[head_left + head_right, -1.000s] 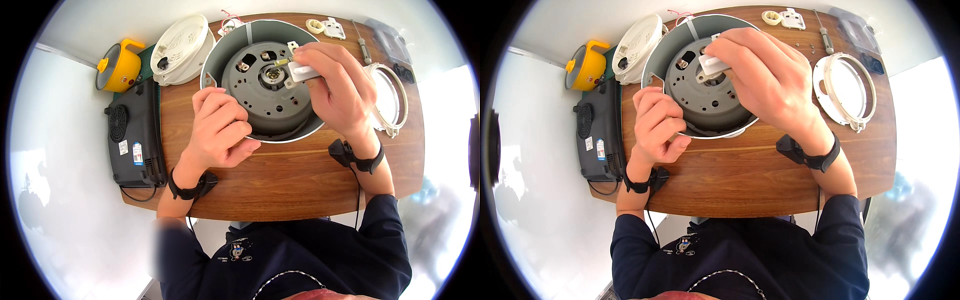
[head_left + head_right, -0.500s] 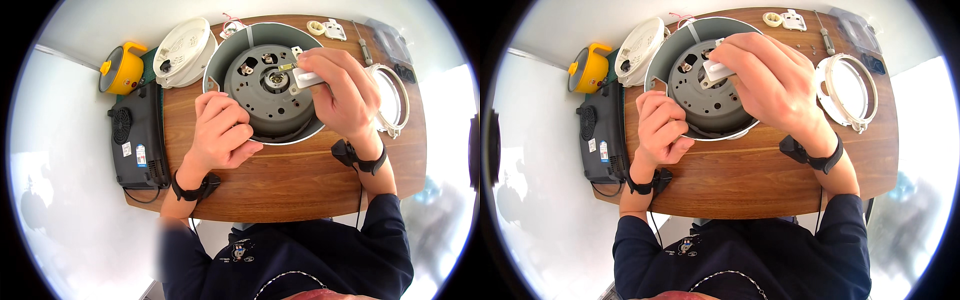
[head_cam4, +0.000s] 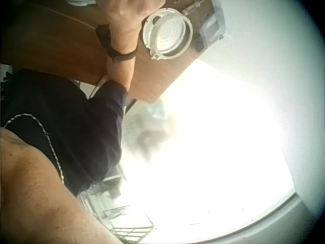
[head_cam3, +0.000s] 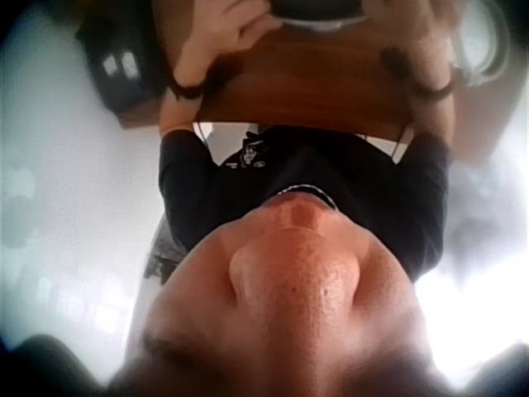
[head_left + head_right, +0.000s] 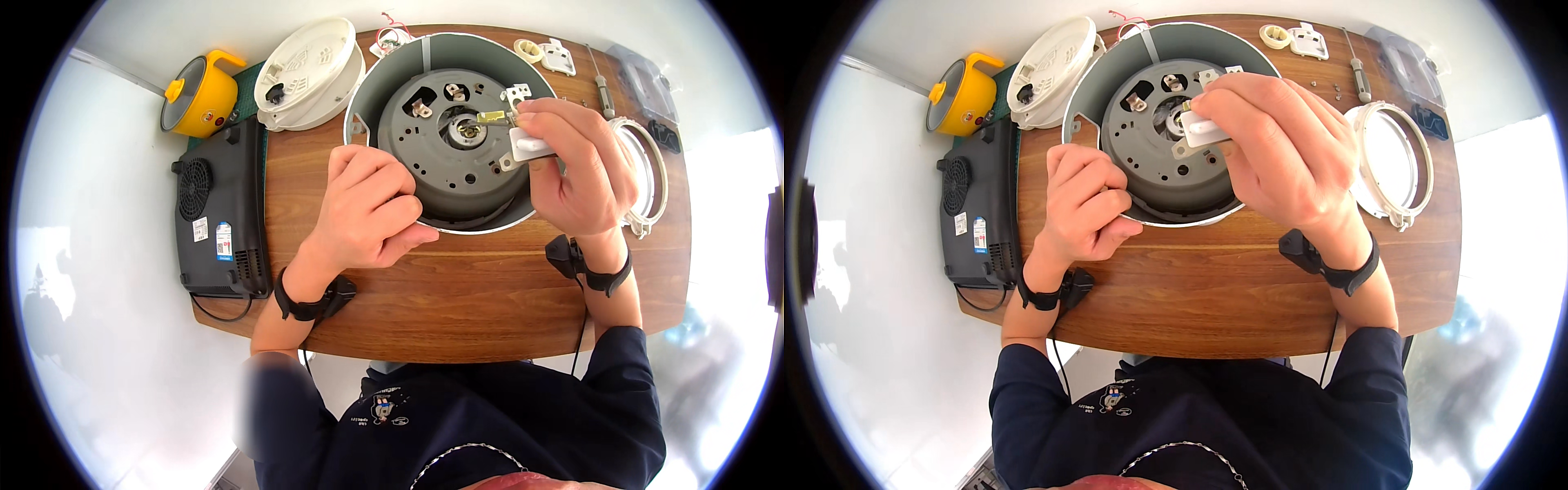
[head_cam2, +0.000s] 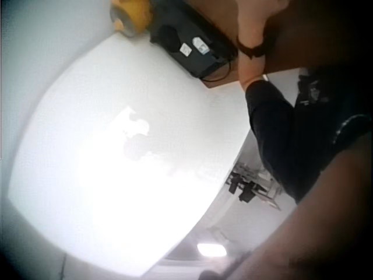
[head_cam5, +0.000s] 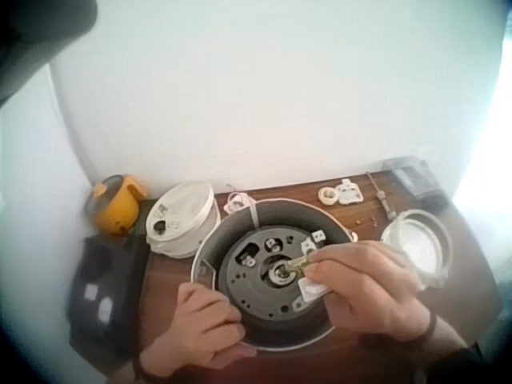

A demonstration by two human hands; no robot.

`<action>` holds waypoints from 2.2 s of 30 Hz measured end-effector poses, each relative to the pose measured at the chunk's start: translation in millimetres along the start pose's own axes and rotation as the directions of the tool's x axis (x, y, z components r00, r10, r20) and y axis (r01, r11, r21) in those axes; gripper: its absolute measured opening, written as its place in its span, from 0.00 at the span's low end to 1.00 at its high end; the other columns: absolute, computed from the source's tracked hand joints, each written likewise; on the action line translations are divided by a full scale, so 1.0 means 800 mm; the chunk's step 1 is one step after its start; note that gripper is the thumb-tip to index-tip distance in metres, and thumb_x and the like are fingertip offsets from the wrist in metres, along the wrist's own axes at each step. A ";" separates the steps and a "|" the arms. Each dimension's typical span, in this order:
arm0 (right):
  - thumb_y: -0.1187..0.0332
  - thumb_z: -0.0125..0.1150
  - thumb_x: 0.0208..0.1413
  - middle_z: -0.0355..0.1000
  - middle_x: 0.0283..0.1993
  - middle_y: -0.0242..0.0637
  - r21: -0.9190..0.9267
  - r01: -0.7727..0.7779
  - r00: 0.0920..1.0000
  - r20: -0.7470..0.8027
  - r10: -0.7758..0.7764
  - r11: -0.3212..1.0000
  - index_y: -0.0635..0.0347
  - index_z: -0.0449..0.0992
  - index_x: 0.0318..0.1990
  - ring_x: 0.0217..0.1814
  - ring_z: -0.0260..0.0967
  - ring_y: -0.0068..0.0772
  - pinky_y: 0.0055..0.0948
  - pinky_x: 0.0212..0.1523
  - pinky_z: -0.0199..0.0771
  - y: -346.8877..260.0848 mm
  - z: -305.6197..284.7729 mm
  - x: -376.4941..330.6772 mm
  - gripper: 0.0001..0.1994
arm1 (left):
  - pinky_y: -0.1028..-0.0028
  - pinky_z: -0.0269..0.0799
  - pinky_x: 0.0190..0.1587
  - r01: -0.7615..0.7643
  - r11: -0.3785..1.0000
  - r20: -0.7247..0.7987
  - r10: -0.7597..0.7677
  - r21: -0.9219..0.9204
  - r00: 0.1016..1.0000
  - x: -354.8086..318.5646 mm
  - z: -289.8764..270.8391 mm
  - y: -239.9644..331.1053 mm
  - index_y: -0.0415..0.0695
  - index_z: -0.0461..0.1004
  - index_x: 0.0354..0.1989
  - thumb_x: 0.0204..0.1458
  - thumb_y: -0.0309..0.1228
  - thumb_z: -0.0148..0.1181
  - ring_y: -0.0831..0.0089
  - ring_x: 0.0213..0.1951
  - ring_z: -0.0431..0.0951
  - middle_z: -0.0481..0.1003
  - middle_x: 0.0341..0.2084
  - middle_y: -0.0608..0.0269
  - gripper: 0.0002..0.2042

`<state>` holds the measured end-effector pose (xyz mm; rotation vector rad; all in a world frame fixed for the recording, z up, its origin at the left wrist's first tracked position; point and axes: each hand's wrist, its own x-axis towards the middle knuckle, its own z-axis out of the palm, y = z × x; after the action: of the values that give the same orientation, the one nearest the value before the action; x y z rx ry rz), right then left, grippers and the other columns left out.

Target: The person disassembles a white cylindrical appliance, removes screws, and then reassembles it by inserting a metal bracket, connecting wires, and securing components with a screwdriver. The task involves handling the appliance body, bracket, wires, and screws.

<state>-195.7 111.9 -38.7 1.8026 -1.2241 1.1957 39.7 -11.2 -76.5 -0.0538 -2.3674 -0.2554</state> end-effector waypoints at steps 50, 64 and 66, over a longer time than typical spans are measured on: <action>0.77 0.63 0.43 0.63 0.35 0.34 -0.192 0.226 0.934 0.321 -0.157 0.955 0.64 0.74 0.39 0.36 0.69 0.31 0.30 0.39 0.78 -0.089 0.039 0.060 0.13 | 0.72 0.73 0.50 0.187 0.725 -0.201 -0.412 -0.663 0.889 0.008 -0.012 0.016 0.38 0.70 0.63 0.56 0.17 0.59 0.75 0.48 0.73 0.73 0.51 0.61 0.24; 0.75 0.65 0.46 0.65 0.37 0.35 -0.129 0.223 0.933 0.314 -0.174 0.966 0.63 0.75 0.41 0.37 0.70 0.35 0.33 0.41 0.78 -0.087 0.049 0.056 0.12 | 0.75 0.73 0.48 0.295 0.370 0.038 -0.566 -0.881 0.824 0.006 -0.022 -0.007 0.40 0.74 0.54 0.58 0.32 0.72 0.79 0.46 0.74 0.77 0.44 0.67 0.19; 0.75 0.65 0.47 0.65 0.37 0.35 -0.115 0.215 0.935 0.310 -0.171 0.970 0.63 0.75 0.42 0.37 0.70 0.36 0.33 0.42 0.78 -0.087 0.048 0.055 0.13 | 0.74 0.73 0.49 0.310 0.420 0.029 -0.554 -0.853 0.832 0.005 -0.022 -0.011 0.40 0.74 0.53 0.56 0.31 0.74 0.78 0.47 0.75 0.77 0.45 0.67 0.20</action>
<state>-111.6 88.1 -13.7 1.9878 -1.2280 0.7205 48.0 -23.1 -63.1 0.1519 -1.7237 -1.5671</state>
